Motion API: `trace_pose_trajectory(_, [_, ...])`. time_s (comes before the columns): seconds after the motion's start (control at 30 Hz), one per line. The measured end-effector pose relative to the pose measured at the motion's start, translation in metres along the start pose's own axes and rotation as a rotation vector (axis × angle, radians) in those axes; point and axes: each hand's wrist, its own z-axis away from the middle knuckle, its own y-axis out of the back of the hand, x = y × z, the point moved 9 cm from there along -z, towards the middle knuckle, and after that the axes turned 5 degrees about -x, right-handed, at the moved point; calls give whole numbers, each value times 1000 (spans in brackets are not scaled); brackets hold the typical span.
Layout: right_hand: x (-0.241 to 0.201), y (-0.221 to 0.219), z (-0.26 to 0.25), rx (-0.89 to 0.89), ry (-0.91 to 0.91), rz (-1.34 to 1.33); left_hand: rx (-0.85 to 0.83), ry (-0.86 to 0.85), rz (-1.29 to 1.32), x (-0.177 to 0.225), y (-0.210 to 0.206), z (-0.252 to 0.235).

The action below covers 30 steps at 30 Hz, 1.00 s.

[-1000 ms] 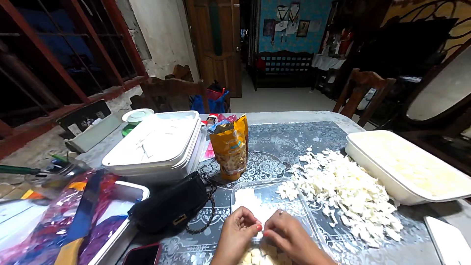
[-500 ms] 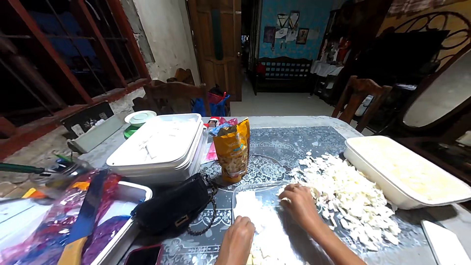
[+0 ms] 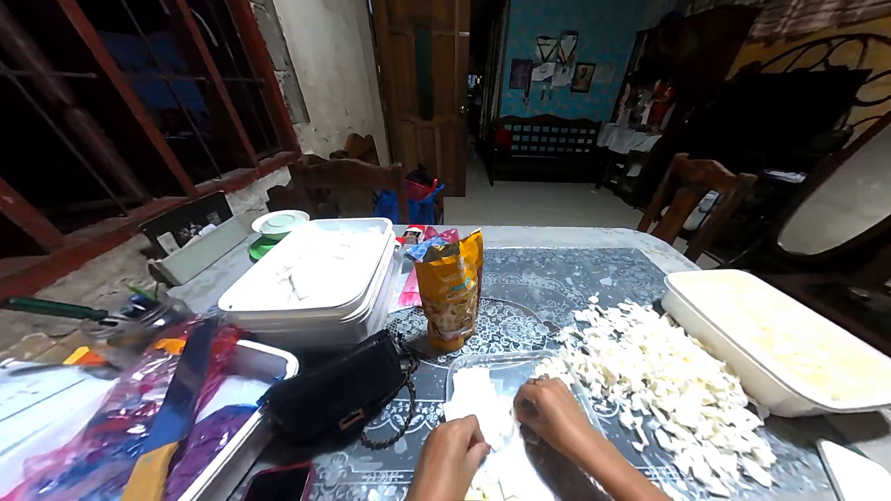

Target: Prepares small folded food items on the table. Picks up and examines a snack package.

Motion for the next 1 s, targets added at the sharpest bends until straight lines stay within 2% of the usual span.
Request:
trace_pose_trajectory(0.07, [8, 2, 12, 22, -12, -44, -7, 42, 120, -5, 5, -2])
trace_pose_trajectory(0.13, [16, 8, 23, 117, -18, -154, 53, 65, 266, -9, 11, -4])
trace_pose_trajectory(0.23, [18, 15, 35, 239, 6, -460, 104, 63, 511, -14, 8, -4])
trace_pose_trajectory(0.3, [9, 11, 39, 244, 87, -683, 87, 41, 597, -11, 0, -5])
trace_pose_trajectory(0.37, [-5, 4, 42, 206, 148, -722, 72, 24, 610, -4, -6, -2])
trace_pose_trajectory(0.43, [-19, -1, 46, 193, 163, -603, 63, 16, 623, 1, -11, 2])
trace_pose_trajectory(0.53, [-25, -1, 50, 319, 233, -509, 63, 31, 658, 4, -14, 4])
trace_pose_trajectory(0.6, [-18, 0, 47, 337, 279, -633, 79, 35, 663, 3, -12, 5])
trace_pose_trajectory(0.67, [-8, 1, 44, 316, 241, -877, 84, 5, 676, 5, -9, 5])
trace_pose_trajectory(0.73, [-8, 1, 44, 281, 190, -986, 81, -31, 674, 6, -9, 5])
trace_pose_trajectory(0.83, [-24, -3, 47, 269, 268, -707, 47, -19, 708, 3, -13, 2])
trace_pose_trajectory(0.93, [-40, -4, 52, 353, 464, -401, -16, 96, 910, -4, -18, 1])
trace_pose_trajectory(1.0, [-43, -1, 55, 396, 547, -342, -26, 140, 1040, -6, -18, 1])
